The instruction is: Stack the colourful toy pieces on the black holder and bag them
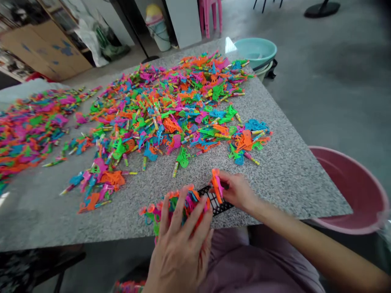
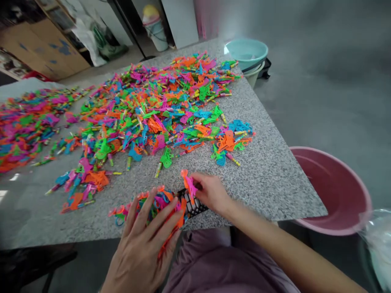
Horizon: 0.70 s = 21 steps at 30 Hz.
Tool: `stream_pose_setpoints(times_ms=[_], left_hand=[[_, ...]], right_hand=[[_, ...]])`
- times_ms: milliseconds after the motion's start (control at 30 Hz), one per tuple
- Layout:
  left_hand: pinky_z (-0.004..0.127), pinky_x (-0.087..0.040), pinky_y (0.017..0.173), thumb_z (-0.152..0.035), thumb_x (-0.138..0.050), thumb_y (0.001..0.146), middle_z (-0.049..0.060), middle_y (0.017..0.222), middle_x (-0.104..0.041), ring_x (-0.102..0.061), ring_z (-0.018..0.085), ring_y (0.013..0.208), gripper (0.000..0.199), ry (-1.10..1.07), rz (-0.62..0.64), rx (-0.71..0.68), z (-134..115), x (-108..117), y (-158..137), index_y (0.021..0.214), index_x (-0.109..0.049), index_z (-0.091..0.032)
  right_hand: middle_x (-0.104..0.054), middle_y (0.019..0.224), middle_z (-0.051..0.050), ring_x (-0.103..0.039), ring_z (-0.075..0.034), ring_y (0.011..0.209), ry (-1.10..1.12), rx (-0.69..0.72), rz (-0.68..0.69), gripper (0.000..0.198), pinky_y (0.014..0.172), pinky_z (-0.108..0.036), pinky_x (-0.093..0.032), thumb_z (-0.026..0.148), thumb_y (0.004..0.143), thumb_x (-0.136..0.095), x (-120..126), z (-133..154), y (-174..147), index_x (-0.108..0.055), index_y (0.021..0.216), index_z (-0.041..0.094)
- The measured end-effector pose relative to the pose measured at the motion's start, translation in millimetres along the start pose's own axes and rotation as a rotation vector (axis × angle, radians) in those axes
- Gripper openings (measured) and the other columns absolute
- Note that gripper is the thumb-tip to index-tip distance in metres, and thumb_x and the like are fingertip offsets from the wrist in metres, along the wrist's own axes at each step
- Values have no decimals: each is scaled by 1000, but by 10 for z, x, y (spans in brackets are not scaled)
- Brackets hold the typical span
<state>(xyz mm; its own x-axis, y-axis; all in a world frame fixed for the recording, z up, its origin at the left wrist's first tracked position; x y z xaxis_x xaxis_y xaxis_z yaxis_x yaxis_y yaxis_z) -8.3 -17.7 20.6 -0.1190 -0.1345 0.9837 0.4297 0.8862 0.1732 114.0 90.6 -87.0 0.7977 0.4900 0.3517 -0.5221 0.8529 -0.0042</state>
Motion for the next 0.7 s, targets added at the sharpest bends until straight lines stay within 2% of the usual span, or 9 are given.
stream_pose_setpoints(times_ms=[167, 233, 333, 433, 600, 700], left_hand=[[52, -13, 122, -26, -56, 90, -1, 136, -61, -35, 31, 142, 44, -68, -77, 81, 20, -32, 5, 133, -57, -18], [53, -15, 122, -26, -57, 91, -1, 133, -63, -39, 31, 139, 39, -86, -102, 109, 23, -56, -11, 129, -61, -19], [53, -18, 121, -30, -58, 91, -3, 129, -66, -44, 30, 136, 32, -79, -153, 109, 21, -62, -26, 122, -66, -24], [51, -20, 121, -32, -59, 91, -2, 128, -67, -47, 30, 134, 30, -61, -156, 94, 18, -63, -24, 119, -67, -23], [53, -20, 121, -36, -56, 93, -2, 129, -66, -46, 31, 135, 29, -78, -153, 114, 26, -67, -45, 117, -67, -25], [53, -19, 121, -35, -54, 94, -2, 129, -66, -45, 30, 135, 29, -72, -149, 103, 15, -84, -73, 119, -67, -26]], right_hand=[[-62, 73, 2, -55, -11, 65, -12, 16, 53, 13, 62, -20, -40, 8, 76, -54, -246, 59, 99, -59, 79, 20], [-61, 72, 3, -55, -11, 66, -37, 6, 46, 15, 62, -20, -39, 6, 75, -53, -285, 35, 111, -59, 80, 20], [-60, 72, 3, -54, -10, 66, -57, 26, 28, 17, 62, -19, -38, 4, 74, -51, -286, 46, 114, -57, 78, 20], [-59, 70, 3, -53, -10, 64, -87, 45, 41, 13, 60, -19, -37, 6, 75, -52, -276, 88, 131, -55, 74, 19], [-65, 72, 2, -58, -12, 66, -60, -60, -40, 6, 64, -21, -42, 15, 79, -58, -186, 79, 168, -59, 81, 20], [-63, 71, 3, -56, -12, 64, -59, -6, -5, 5, 61, -20, -41, 16, 81, -57, -210, 117, 148, -58, 80, 21]])
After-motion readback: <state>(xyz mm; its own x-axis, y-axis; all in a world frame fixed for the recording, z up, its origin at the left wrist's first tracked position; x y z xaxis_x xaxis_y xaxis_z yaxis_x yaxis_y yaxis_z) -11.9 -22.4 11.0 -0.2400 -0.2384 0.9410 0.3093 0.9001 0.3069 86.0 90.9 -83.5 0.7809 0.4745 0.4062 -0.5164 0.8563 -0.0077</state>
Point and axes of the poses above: each hand's wrist, its own y-axis towards the middle knuckle, its own x-axis out of the back of the hand, z = x × y, the point moved 5 cm from there along y, towards the middle knuckle
